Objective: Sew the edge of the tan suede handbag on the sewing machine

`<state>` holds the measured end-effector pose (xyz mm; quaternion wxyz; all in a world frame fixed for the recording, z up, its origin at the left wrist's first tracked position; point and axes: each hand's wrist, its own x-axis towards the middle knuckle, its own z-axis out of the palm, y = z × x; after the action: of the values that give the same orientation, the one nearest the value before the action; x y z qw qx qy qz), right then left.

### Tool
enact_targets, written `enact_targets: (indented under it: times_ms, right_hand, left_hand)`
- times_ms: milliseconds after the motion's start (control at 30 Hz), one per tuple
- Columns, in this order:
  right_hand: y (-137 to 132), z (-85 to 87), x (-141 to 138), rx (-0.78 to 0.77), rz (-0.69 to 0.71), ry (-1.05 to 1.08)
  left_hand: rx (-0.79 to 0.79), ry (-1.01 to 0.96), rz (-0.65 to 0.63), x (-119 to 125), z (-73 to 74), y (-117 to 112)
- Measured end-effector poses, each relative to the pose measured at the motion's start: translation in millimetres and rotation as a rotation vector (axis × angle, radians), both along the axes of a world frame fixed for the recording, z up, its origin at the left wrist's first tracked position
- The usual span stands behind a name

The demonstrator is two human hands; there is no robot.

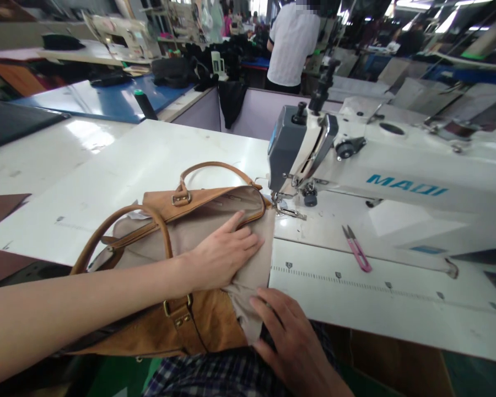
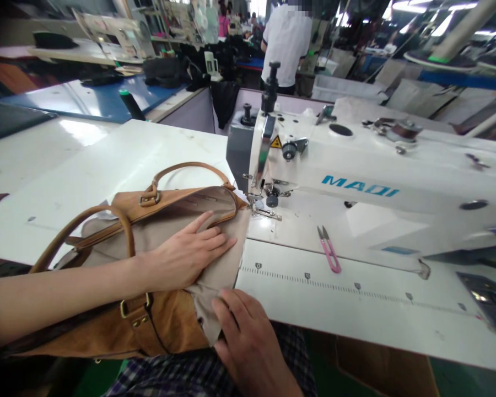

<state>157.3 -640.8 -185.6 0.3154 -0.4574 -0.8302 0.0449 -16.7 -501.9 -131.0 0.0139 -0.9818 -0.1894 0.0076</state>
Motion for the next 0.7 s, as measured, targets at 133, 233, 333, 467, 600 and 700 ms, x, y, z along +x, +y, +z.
enact_targets:
  times_ms: [133,233,333,467,600,700]
  right_hand:
    - [10,-3.6,2,0.14,0.021,-0.022]
    - [20,-2.4,8,0.181,0.097,0.011]
    - [29,1.0,17,0.18,0.204,0.019]
    - [39,3.4,28,0.181,0.244,-0.032]
    - [50,5.7,36,0.155,0.224,-0.048]
    - [58,8.1,39,0.127,0.189,-0.042]
  left_hand:
    - [-0.14,0.039,-0.045,-4,-1.7,7]
    - [-0.277,0.052,-0.035,-6,0.8,9]
    - [-0.335,0.021,-0.042,-4,1.5,8]
    - [-0.335,0.027,-0.032,0,1.1,12]
    - [-0.313,0.053,-0.033,7,4.9,24]
    - [-0.307,0.09,-0.024,14,9.9,40]
